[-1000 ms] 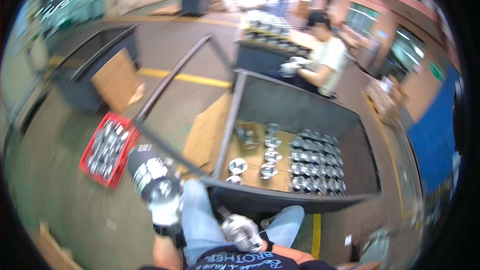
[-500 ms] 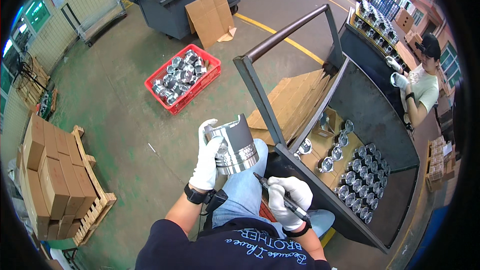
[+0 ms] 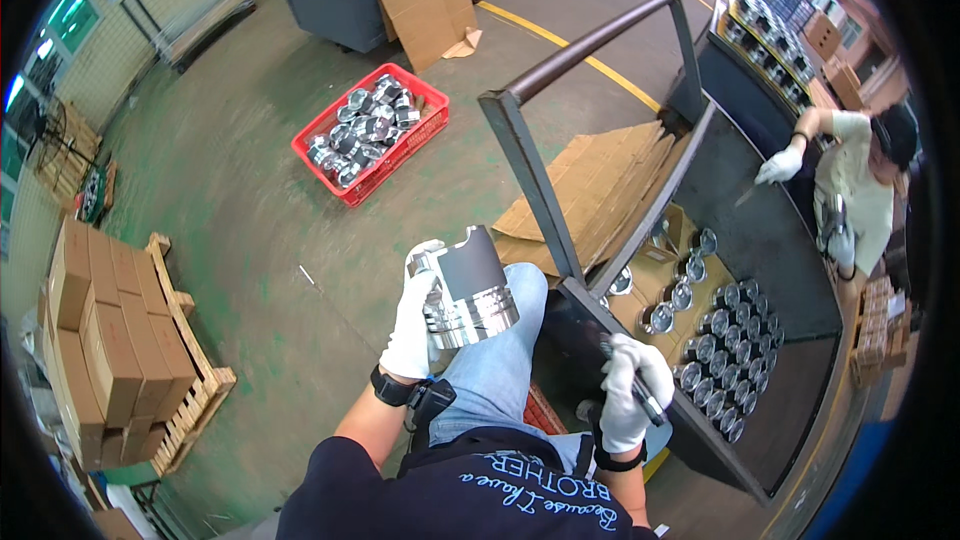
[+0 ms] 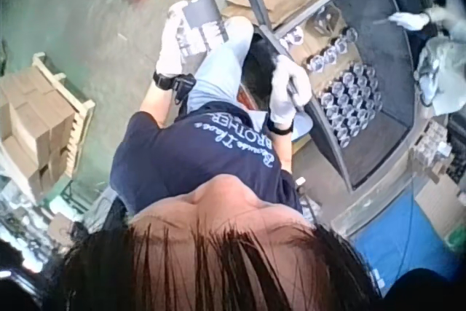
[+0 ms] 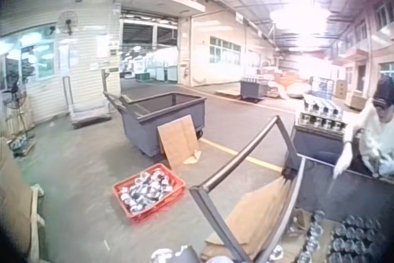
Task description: Inspecting metal engine pistons and arranging them in a storage bin on a factory floor.
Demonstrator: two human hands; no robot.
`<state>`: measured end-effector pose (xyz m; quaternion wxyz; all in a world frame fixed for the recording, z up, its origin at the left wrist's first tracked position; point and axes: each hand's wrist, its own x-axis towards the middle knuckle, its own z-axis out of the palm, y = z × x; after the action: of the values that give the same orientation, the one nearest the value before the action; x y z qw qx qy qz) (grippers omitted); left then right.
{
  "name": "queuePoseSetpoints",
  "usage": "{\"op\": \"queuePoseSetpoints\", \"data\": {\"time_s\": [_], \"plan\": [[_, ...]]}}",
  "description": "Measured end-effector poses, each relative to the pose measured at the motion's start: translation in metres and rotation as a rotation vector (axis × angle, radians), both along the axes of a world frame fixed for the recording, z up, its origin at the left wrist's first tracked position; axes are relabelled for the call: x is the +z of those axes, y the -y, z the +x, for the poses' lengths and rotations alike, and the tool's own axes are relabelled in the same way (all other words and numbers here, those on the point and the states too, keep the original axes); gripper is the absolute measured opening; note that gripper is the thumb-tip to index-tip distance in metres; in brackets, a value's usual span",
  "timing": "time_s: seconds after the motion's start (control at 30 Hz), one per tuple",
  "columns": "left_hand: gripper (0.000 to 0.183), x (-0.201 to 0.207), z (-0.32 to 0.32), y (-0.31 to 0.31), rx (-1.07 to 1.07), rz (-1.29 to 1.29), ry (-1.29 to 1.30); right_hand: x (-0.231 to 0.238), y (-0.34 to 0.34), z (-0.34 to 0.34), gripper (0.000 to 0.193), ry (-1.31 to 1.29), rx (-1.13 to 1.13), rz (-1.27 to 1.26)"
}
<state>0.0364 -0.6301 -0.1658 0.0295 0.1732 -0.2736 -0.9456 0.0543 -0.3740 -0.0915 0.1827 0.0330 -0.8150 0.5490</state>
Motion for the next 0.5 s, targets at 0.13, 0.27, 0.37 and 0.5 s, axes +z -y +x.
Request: {"op": "queuePoseSetpoints", "data": {"time_s": [0.13, 0.27, 0.37, 0.5], "plan": [[0.048, -0.043, 0.000, 0.010, -0.048, 0.242, 0.006, -0.018, -0.015, 0.001, 0.022, -0.049, -0.081, -0.033], [0.043, -0.076, 0.005, 0.035, -0.031, 0.336, 0.115, -0.046, -0.033, 0.003, 0.029, 0.032, -0.110, -0.066], [0.038, -0.088, 0.016, 0.053, 0.087, 0.374, 0.236, -0.050, -0.036, 0.007, 0.030, 0.136, -0.083, -0.119], [0.027, -0.137, 0.000, 0.084, 0.249, 0.273, 0.130, -0.023, -0.026, 0.020, 0.028, 0.273, -0.062, -0.006]]}}
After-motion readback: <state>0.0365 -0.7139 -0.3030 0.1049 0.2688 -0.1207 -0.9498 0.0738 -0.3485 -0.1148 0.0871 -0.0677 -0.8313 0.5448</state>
